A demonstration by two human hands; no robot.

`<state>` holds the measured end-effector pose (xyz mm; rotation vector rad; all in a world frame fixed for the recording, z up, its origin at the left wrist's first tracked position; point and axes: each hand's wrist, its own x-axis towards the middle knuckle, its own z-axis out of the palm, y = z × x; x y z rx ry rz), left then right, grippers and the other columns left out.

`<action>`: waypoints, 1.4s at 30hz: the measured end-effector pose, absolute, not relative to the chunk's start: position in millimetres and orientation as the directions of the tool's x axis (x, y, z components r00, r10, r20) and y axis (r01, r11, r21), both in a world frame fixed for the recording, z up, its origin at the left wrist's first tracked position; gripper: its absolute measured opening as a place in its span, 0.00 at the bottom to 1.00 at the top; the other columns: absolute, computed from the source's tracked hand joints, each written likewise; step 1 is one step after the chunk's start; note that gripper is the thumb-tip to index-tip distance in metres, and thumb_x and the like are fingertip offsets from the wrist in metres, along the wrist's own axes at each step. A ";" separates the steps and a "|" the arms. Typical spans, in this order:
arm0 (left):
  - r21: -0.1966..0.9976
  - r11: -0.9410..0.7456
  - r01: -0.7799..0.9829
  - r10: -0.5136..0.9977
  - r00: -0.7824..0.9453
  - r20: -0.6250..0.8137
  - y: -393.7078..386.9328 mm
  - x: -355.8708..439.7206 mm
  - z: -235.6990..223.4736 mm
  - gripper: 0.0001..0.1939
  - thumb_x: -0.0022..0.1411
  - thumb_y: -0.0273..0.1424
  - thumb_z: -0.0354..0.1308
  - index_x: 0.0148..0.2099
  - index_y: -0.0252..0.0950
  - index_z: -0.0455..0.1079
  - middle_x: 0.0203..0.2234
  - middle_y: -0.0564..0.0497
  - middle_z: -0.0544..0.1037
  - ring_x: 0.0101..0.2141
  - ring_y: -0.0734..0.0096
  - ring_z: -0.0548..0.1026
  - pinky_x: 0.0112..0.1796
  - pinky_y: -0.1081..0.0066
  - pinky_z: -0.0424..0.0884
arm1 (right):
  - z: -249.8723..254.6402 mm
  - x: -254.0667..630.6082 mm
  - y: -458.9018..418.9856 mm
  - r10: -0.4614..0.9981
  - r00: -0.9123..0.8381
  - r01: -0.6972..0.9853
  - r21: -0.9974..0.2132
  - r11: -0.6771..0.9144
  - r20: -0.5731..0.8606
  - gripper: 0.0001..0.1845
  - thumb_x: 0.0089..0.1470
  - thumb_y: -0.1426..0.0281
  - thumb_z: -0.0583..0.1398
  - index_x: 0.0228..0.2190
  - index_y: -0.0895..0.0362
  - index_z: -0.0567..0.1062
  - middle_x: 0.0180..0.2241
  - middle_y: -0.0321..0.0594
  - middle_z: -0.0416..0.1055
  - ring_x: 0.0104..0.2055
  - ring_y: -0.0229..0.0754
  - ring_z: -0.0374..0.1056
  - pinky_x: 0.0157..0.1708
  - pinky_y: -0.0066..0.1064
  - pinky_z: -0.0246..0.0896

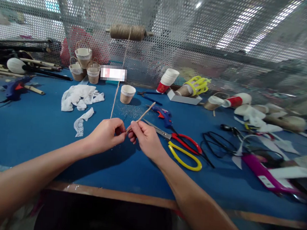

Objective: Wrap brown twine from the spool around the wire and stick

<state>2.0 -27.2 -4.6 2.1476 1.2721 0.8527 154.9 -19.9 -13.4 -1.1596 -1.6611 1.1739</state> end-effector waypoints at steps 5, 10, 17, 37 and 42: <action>0.742 -0.395 0.542 0.900 0.392 0.192 -26.4 0.6 -5.0 0.05 0.51 0.27 0.51 0.24 0.33 0.63 0.17 0.55 0.67 0.20 0.80 0.62 0.22 0.77 0.58 | -6.5 158.9 -17.3 0.952 -0.274 0.207 -0.959 0.195 0.134 0.17 0.49 0.56 0.54 0.28 0.58 0.67 0.22 0.34 0.64 0.22 0.32 0.63 0.20 0.24 0.60; 0.804 -0.351 0.480 0.891 0.436 0.128 -25.0 -0.8 -5.1 0.06 0.52 0.30 0.52 0.26 0.32 0.63 0.17 0.56 0.65 0.19 0.81 0.60 0.21 0.78 0.56 | -2.4 160.3 -18.5 0.949 -0.275 0.264 -0.937 0.229 0.155 0.13 0.48 0.60 0.57 0.25 0.58 0.65 0.20 0.33 0.63 0.21 0.31 0.62 0.21 0.24 0.60; 0.767 -0.414 0.491 0.842 0.527 0.116 -22.1 -6.9 -1.6 0.06 0.54 0.28 0.50 0.32 0.32 0.67 0.21 0.55 0.68 0.22 0.79 0.64 0.25 0.77 0.61 | -3.0 162.5 -18.2 0.956 -0.247 0.313 -0.921 0.234 0.159 0.11 0.50 0.63 0.56 0.24 0.58 0.64 0.19 0.31 0.62 0.19 0.30 0.59 0.18 0.23 0.56; 0.869 -0.252 0.426 0.859 0.513 -0.003 -26.9 -1.0 -0.8 0.09 0.53 0.32 0.51 0.26 0.32 0.62 0.18 0.57 0.65 0.20 0.81 0.61 0.22 0.78 0.57 | -5.5 159.0 -20.8 0.900 -0.396 0.212 -0.936 0.280 0.179 0.11 0.49 0.63 0.56 0.25 0.58 0.65 0.21 0.33 0.62 0.20 0.31 0.59 0.19 0.24 0.58; 0.847 -0.288 0.447 0.864 0.502 0.029 -23.7 -4.0 -2.8 0.09 0.52 0.33 0.53 0.26 0.32 0.63 0.18 0.56 0.66 0.21 0.80 0.61 0.23 0.77 0.57 | -7.2 160.5 -19.8 0.911 -0.390 0.228 -0.944 0.239 0.136 0.13 0.48 0.61 0.57 0.24 0.59 0.65 0.20 0.33 0.62 0.20 0.31 0.59 0.18 0.24 0.58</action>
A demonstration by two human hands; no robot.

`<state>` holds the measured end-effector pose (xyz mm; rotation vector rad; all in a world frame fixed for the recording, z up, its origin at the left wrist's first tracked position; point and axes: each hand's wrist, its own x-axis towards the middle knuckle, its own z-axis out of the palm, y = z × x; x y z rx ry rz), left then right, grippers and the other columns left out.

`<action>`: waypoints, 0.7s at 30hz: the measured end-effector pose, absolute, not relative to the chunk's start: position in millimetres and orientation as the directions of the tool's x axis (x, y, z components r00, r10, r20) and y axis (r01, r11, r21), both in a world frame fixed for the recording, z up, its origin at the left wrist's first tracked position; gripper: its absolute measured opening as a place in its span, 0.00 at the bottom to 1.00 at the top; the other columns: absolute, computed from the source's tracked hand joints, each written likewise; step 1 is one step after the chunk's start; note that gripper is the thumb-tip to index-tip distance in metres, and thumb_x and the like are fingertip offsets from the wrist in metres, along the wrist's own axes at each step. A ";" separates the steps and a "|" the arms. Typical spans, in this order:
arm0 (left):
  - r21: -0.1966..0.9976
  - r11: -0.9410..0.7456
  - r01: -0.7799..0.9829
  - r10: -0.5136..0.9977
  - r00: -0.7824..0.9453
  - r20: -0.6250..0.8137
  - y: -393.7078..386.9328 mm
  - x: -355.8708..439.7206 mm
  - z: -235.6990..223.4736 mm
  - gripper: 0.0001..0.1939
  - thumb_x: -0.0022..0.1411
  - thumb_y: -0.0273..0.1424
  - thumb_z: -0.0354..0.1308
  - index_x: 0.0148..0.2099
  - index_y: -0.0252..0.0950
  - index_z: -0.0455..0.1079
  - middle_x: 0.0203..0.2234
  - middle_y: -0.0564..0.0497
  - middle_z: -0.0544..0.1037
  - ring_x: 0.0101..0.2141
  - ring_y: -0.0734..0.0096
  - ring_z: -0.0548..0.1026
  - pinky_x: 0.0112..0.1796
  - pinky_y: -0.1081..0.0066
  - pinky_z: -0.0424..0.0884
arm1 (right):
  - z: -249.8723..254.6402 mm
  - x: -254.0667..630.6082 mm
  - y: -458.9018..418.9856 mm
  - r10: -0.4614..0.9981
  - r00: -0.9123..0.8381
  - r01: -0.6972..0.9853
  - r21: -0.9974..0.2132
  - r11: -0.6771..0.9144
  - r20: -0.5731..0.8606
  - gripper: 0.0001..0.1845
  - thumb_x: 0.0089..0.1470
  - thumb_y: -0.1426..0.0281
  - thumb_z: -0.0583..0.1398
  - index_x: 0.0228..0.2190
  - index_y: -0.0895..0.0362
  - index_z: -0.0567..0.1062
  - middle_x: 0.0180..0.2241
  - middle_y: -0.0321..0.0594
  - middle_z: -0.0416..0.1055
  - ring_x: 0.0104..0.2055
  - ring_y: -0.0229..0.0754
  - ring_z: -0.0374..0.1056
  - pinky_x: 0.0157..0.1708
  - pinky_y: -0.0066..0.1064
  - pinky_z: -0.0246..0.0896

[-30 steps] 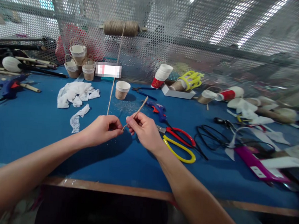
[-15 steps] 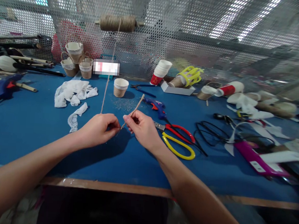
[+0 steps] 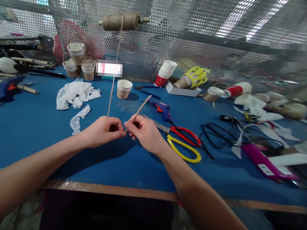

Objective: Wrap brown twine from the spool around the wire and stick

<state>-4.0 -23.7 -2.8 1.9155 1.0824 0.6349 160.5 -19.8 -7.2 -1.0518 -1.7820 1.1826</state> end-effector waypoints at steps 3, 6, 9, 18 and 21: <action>0.810 -0.333 0.482 0.869 0.490 0.065 -22.9 -5.3 -3.6 0.07 0.51 0.32 0.54 0.27 0.32 0.64 0.19 0.57 0.66 0.21 0.80 0.61 0.24 0.77 0.58 | -8.0 161.2 -19.0 0.924 -0.351 0.275 -0.927 0.255 0.150 0.14 0.48 0.60 0.57 0.24 0.59 0.64 0.19 0.32 0.61 0.19 0.31 0.58 0.18 0.24 0.56; 0.803 -0.326 0.499 0.873 0.486 0.052 -23.8 -4.9 -2.7 0.05 0.50 0.31 0.55 0.28 0.33 0.65 0.19 0.56 0.67 0.22 0.79 0.62 0.25 0.76 0.59 | -7.8 161.3 -18.8 0.926 -0.342 0.317 -0.908 0.275 0.161 0.14 0.49 0.60 0.57 0.24 0.59 0.64 0.19 0.32 0.61 0.18 0.31 0.58 0.18 0.25 0.55; 0.805 -0.309 0.506 0.883 0.466 0.045 -25.7 -2.6 -1.9 0.06 0.50 0.31 0.55 0.28 0.33 0.64 0.20 0.56 0.67 0.23 0.78 0.63 0.27 0.75 0.60 | -8.0 160.4 -19.4 0.927 -0.331 0.365 -0.882 0.299 0.178 0.15 0.49 0.59 0.56 0.23 0.59 0.65 0.19 0.33 0.62 0.19 0.31 0.57 0.19 0.25 0.54; 0.857 -0.242 0.455 0.891 0.453 0.011 -28.0 1.8 -1.7 0.08 0.51 0.32 0.52 0.24 0.32 0.62 0.17 0.57 0.64 0.20 0.80 0.60 0.23 0.77 0.56 | -8.2 158.4 -22.4 0.917 -0.366 0.302 -0.911 0.280 0.160 0.14 0.49 0.61 0.56 0.24 0.59 0.66 0.21 0.34 0.63 0.20 0.31 0.58 0.19 0.25 0.55; 0.893 -0.214 0.397 0.882 0.471 0.002 -26.7 0.5 -0.8 0.09 0.51 0.31 0.53 0.23 0.32 0.61 0.16 0.58 0.63 0.20 0.81 0.58 0.22 0.77 0.55 | -5.7 159.0 -22.3 0.904 -0.402 0.245 -0.935 0.257 0.143 0.12 0.51 0.62 0.54 0.25 0.59 0.65 0.20 0.33 0.63 0.20 0.31 0.59 0.20 0.24 0.57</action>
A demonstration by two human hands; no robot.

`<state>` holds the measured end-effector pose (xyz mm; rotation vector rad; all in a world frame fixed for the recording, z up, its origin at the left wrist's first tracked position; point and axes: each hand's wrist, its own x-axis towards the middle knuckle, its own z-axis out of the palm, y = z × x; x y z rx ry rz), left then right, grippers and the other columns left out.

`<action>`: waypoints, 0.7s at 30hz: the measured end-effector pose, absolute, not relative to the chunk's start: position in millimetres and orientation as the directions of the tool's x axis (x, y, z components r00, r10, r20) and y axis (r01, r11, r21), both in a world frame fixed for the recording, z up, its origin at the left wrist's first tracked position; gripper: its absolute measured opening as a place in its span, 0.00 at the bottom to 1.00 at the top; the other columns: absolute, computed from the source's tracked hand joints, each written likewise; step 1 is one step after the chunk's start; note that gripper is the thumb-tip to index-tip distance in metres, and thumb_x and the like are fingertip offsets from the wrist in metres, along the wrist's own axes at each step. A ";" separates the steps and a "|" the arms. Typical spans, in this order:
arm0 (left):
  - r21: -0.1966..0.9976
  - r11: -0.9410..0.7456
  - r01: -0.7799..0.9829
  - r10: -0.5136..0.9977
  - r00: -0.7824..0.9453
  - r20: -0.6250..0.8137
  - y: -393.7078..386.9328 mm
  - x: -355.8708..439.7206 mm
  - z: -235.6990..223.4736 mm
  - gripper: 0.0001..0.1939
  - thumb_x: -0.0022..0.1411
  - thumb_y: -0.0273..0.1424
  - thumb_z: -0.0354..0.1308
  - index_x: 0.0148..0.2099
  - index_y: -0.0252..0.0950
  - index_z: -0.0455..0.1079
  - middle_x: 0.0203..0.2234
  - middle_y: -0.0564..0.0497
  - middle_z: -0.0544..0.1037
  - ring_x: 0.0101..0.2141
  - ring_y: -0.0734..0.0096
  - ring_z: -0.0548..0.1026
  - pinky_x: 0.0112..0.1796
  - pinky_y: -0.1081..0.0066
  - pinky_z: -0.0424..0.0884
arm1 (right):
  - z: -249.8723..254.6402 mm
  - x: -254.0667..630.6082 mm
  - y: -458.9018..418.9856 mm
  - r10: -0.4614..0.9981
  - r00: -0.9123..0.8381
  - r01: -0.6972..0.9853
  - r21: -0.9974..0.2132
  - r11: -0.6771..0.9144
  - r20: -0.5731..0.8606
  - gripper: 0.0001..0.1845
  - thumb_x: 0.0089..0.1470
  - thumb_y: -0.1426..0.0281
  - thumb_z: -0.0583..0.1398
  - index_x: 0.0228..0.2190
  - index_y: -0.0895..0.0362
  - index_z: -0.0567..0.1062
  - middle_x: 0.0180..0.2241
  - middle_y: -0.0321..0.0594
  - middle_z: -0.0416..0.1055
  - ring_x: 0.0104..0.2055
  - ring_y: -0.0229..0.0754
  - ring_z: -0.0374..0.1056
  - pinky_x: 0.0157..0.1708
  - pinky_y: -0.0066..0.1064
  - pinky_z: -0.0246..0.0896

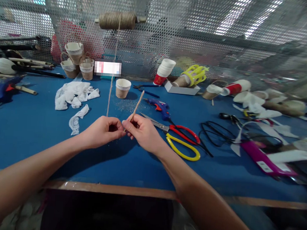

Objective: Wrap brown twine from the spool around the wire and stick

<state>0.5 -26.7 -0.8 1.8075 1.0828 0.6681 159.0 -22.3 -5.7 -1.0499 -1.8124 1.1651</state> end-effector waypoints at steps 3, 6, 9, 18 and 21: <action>0.925 -0.167 0.342 0.874 0.486 -0.022 -25.9 -0.4 -0.6 0.08 0.50 0.31 0.54 0.24 0.32 0.61 0.17 0.58 0.63 0.20 0.82 0.58 0.22 0.78 0.55 | -4.6 159.1 -21.8 0.915 -0.376 0.257 -0.933 0.254 0.146 0.12 0.51 0.63 0.55 0.24 0.59 0.64 0.19 0.32 0.62 0.19 0.30 0.59 0.19 0.24 0.56; 0.938 -0.129 0.322 0.878 0.477 -0.043 -25.8 0.5 -0.1 0.08 0.49 0.30 0.54 0.24 0.32 0.60 0.17 0.58 0.62 0.20 0.82 0.57 0.22 0.78 0.55 | -6.1 158.8 -20.9 0.917 -0.371 0.256 -0.934 0.251 0.145 0.13 0.50 0.62 0.56 0.24 0.59 0.64 0.19 0.32 0.62 0.19 0.30 0.59 0.19 0.24 0.56; 0.931 -0.126 0.344 0.888 0.458 -0.049 -26.2 2.3 0.8 0.07 0.49 0.30 0.54 0.24 0.33 0.60 0.16 0.59 0.61 0.19 0.82 0.57 0.21 0.78 0.54 | -8.8 158.3 -20.3 0.920 -0.356 0.283 -0.920 0.272 0.163 0.14 0.49 0.60 0.56 0.23 0.59 0.64 0.18 0.32 0.62 0.18 0.31 0.58 0.19 0.24 0.55; 0.775 -0.318 0.546 0.911 0.403 0.090 -30.8 2.7 -0.4 0.06 0.50 0.29 0.52 0.24 0.33 0.63 0.17 0.56 0.66 0.20 0.79 0.62 0.23 0.77 0.57 | -12.6 156.0 -21.5 0.938 -0.256 0.419 -0.848 0.324 0.232 0.18 0.48 0.56 0.56 0.21 0.58 0.63 0.17 0.32 0.60 0.19 0.32 0.56 0.20 0.26 0.51; 0.722 -0.370 0.584 0.911 0.382 0.158 -32.1 3.4 -1.8 0.07 0.51 0.29 0.52 0.23 0.33 0.62 0.17 0.55 0.67 0.21 0.78 0.63 0.23 0.76 0.58 | -13.0 155.6 -21.5 0.942 -0.229 0.420 -0.847 0.324 0.247 0.18 0.47 0.56 0.57 0.19 0.58 0.63 0.17 0.32 0.60 0.20 0.32 0.55 0.20 0.26 0.51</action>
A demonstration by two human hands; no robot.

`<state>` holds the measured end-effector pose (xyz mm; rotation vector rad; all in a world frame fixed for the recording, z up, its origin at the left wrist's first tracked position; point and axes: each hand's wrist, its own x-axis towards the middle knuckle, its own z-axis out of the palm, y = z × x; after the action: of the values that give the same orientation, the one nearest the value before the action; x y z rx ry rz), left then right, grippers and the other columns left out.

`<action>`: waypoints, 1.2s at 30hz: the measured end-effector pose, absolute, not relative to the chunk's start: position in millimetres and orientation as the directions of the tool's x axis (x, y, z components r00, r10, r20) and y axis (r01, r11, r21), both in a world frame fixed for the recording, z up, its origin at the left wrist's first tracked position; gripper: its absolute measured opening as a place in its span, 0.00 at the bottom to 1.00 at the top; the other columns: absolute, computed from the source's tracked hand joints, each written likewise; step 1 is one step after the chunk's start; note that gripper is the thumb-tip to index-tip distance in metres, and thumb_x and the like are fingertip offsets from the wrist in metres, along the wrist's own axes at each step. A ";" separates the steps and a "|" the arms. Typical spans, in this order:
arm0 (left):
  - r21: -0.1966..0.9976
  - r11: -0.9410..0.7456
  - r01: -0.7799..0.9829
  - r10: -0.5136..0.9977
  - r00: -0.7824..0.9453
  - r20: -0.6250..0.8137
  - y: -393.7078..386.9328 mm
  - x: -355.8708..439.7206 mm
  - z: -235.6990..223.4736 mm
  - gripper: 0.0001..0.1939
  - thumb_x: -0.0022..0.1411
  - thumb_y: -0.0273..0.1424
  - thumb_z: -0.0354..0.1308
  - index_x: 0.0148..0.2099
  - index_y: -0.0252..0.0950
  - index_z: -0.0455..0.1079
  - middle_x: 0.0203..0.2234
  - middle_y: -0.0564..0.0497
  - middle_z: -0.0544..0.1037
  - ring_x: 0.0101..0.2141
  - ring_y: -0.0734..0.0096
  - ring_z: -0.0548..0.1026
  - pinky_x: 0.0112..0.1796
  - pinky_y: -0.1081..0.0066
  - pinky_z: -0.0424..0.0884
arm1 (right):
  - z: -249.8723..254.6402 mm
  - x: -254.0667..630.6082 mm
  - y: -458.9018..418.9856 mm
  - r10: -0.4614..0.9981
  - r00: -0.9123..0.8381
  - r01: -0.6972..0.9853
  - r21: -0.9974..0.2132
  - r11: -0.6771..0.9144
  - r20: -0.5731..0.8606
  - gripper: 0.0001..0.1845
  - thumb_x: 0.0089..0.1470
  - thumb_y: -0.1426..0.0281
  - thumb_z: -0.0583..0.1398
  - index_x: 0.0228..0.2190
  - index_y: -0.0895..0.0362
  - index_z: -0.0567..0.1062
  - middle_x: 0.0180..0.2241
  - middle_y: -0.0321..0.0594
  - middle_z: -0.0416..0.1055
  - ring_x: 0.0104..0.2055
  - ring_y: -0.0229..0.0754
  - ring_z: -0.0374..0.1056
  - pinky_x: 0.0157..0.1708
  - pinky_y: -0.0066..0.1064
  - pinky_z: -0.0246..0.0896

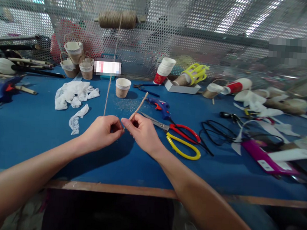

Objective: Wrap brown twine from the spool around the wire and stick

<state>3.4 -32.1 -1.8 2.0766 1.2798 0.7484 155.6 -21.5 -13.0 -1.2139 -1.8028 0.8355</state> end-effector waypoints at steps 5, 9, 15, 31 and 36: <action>0.800 -0.307 0.515 0.908 0.411 0.084 -29.7 2.9 0.3 0.08 0.52 0.31 0.51 0.24 0.32 0.63 0.17 0.56 0.66 0.20 0.79 0.61 0.22 0.77 0.57 | -8.0 156.7 -22.5 0.910 -0.362 0.264 -0.914 0.308 0.202 0.15 0.49 0.59 0.56 0.24 0.59 0.65 0.21 0.34 0.62 0.21 0.32 0.58 0.21 0.25 0.55; 0.834 -0.270 0.482 0.889 0.457 0.024 -26.5 -0.7 3.3 0.09 0.52 0.33 0.52 0.24 0.32 0.62 0.17 0.56 0.65 0.20 0.80 0.61 0.22 0.77 0.57 | -5.2 158.8 -22.4 0.898 -0.405 0.252 -0.923 0.292 0.173 0.12 0.51 0.62 0.54 0.25 0.59 0.65 0.21 0.34 0.62 0.22 0.32 0.59 0.21 0.25 0.56; 0.699 -0.398 0.595 0.881 0.460 0.110 -24.9 -5.9 1.9 0.08 0.51 0.33 0.54 0.27 0.33 0.65 0.20 0.54 0.69 0.22 0.77 0.64 0.25 0.76 0.60 | -9.0 160.4 -19.9 0.919 -0.349 0.366 -0.875 0.316 0.185 0.14 0.51 0.60 0.54 0.25 0.59 0.65 0.19 0.33 0.62 0.21 0.32 0.57 0.21 0.26 0.54; 0.801 -0.297 0.520 0.926 0.360 0.110 -29.6 3.0 -4.8 0.10 0.50 0.33 0.54 0.23 0.32 0.63 0.14 0.58 0.60 0.18 0.82 0.55 0.19 0.78 0.52 | -8.7 158.1 -21.0 0.918 -0.313 0.414 -0.834 0.364 0.245 0.16 0.49 0.60 0.57 0.19 0.58 0.63 0.18 0.32 0.58 0.21 0.31 0.53 0.21 0.26 0.50; 0.888 -0.226 0.401 0.913 0.404 0.050 -27.9 1.7 -6.0 0.10 0.50 0.32 0.54 0.22 0.32 0.60 0.14 0.58 0.59 0.18 0.83 0.54 0.19 0.79 0.50 | -6.3 158.9 -22.0 0.895 -0.414 0.270 -0.917 0.295 0.166 0.12 0.51 0.62 0.55 0.26 0.58 0.65 0.22 0.34 0.62 0.22 0.32 0.59 0.21 0.25 0.55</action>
<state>1.7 -27.9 -6.0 1.8075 1.1380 0.7551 158.9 -22.0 -6.3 -1.0432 -1.8559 1.1203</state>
